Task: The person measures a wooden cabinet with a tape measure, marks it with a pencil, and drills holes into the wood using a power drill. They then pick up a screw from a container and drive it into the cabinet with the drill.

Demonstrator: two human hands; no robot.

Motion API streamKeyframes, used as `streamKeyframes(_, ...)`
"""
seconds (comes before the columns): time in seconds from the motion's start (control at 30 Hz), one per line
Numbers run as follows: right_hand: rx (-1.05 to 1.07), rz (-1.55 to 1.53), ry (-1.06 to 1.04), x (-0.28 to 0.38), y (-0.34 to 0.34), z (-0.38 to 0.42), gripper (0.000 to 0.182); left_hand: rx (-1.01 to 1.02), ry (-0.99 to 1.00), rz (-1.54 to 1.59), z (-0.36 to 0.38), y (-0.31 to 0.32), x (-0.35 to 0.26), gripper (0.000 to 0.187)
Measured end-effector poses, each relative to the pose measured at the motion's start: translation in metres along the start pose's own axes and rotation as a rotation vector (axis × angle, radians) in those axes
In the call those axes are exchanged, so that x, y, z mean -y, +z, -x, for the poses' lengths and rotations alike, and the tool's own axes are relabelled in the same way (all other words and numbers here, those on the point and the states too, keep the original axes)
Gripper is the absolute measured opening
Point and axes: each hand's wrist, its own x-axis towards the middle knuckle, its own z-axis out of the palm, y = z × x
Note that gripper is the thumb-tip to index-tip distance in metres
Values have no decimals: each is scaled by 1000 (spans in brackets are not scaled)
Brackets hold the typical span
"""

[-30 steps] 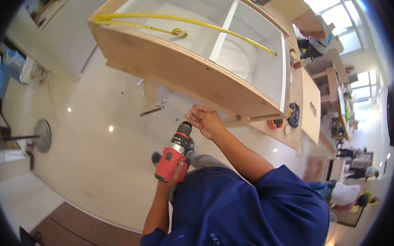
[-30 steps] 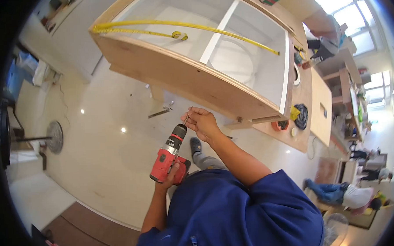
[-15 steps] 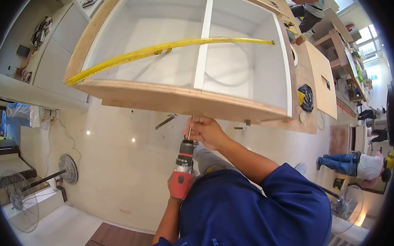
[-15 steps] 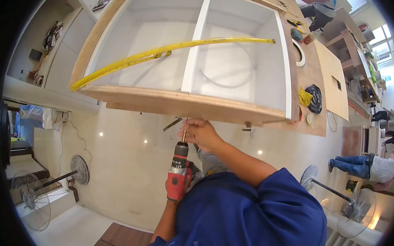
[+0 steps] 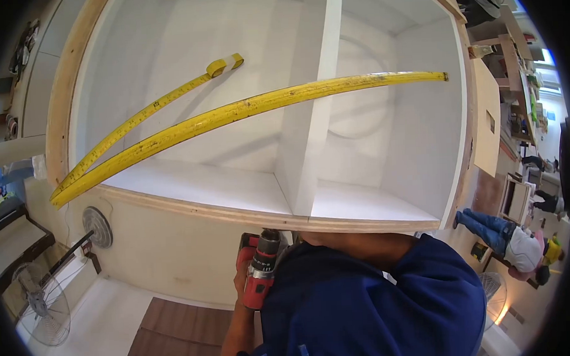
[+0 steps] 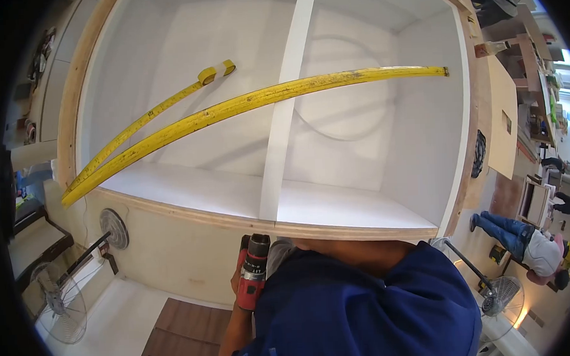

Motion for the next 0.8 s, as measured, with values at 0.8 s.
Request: streamKeyframes(0.8, -8, -25, -130, -9, -31, 8, 35, -8, 102, -312, 5, 6, 25, 51)
